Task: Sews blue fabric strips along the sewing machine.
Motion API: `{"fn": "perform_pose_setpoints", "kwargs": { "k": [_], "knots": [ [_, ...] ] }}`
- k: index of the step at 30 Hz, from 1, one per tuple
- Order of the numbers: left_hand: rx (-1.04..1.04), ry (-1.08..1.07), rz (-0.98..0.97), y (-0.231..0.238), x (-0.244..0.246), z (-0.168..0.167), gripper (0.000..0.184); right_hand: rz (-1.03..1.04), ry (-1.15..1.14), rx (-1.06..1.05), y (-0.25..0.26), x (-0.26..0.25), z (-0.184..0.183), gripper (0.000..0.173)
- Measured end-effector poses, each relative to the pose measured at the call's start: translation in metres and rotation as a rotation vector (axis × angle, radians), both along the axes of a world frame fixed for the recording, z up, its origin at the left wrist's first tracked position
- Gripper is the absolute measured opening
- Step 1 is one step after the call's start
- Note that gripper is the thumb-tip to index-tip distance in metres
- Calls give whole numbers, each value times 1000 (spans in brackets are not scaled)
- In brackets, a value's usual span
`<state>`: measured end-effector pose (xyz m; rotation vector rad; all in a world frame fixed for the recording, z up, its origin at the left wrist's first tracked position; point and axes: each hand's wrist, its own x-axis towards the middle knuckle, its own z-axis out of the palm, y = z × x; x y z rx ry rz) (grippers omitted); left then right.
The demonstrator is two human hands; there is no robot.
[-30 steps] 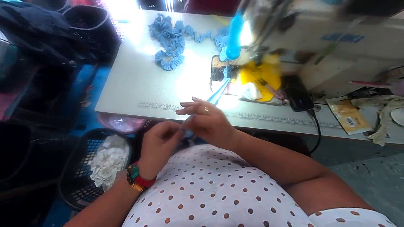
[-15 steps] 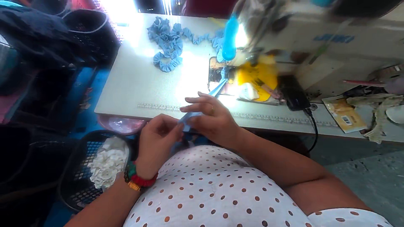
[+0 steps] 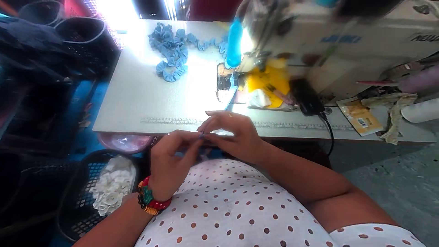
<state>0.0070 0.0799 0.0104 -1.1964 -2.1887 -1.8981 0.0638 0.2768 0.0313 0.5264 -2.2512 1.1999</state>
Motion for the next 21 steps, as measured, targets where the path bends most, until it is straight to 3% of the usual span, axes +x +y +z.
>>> {"fn": "perform_pose_setpoints", "kwargs": {
  "k": [4, 7, 11, 17, 21],
  "knots": [
    [-76, 404, -28, 2, -3, 4, 12, -155, 168, 294, 4, 22, 9, 13],
    [-84, 569, -213, 5, -6, 0, 15, -222, 157, 505, 9, 57, 12, 16],
    [-102, 370, -425, 28, -25, -15, 20, -71, -45, 563, 24, 93, -1, 19],
    [-524, 173, -237, 132, -118, -52, 32, 32, -152, 508, 44, 97, -41, 22],
    [-685, 214, -228, 198, -158, -63, 49, 6, -91, 538, 50, 87, -63, 21]
  ]
}}
